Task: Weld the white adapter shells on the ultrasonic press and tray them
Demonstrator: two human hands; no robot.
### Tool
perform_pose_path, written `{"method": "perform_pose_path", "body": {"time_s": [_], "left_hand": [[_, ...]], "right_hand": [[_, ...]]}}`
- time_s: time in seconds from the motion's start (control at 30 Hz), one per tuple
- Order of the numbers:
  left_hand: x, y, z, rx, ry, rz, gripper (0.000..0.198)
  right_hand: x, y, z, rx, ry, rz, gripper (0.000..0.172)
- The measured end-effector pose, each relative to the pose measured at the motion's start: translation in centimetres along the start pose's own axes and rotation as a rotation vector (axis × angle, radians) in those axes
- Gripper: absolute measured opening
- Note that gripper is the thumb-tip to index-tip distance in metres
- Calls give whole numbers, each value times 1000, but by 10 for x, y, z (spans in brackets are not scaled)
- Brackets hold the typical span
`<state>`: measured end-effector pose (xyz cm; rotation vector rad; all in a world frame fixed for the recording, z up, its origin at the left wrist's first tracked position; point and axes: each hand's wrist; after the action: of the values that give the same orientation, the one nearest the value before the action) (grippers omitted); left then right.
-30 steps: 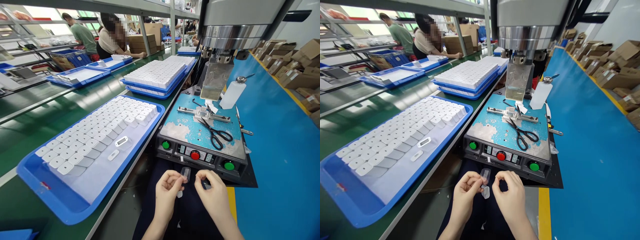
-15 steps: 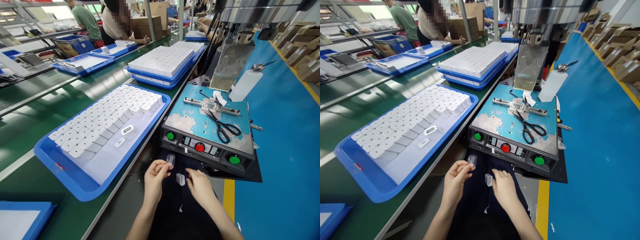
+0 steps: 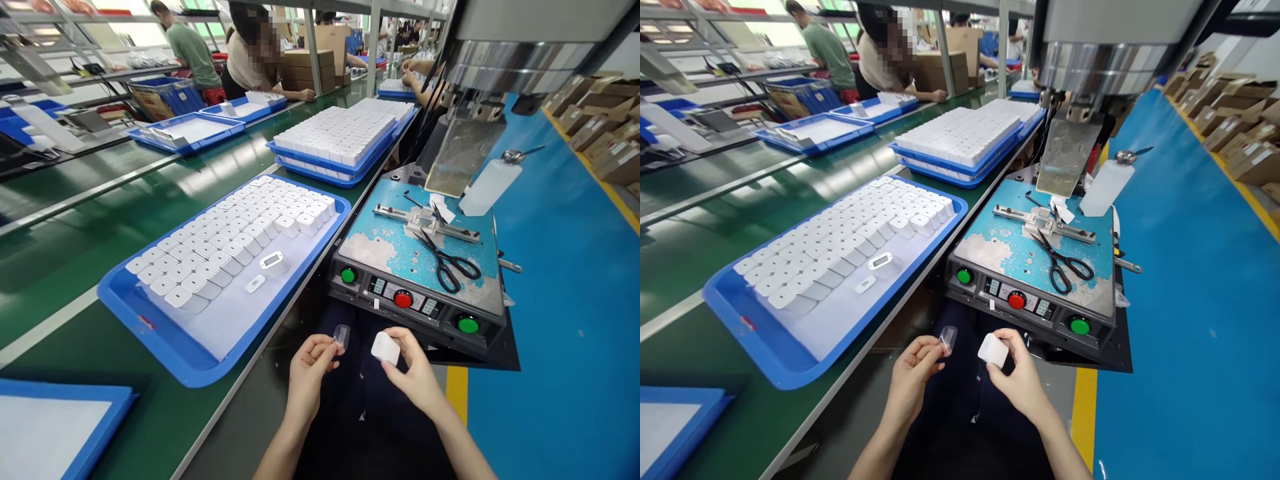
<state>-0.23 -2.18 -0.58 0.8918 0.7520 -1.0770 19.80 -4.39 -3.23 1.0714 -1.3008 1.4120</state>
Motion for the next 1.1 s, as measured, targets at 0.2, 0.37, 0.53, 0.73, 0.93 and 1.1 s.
{"method": "perform_pose_path", "body": {"time_s": [0.2, 0.37, 0.53, 0.73, 0.93, 1.1], "left_hand": [[-25, 21, 14, 101, 50, -24, 27], [-48, 41, 12, 139, 79, -46, 30], [-50, 65, 2, 133, 69, -73, 34], [-48, 82, -12, 193, 29, -94, 32], [-49, 77, -24, 266, 7, -96, 20], [-13, 59, -27, 239, -59, -96, 12]], "right_hand": [[35, -24, 13, -56, -3, -283, 51], [28, -70, -6, -507, 7, 112, 63], [25, -137, -29, -866, 22, 397, 65], [31, -166, -53, -747, 26, 537, 53], [47, -126, -80, -588, -89, 572, 45], [95, -31, -109, -200, -429, 482, 38]]}}
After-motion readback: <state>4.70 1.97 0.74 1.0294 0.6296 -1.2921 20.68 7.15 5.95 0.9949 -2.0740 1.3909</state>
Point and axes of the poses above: each hand's wrist, its own z-axis away from the middle knuckle, its own y-axis out of the palm, x = y × z, and after that the axes turned 4 degrees about z, right-handed
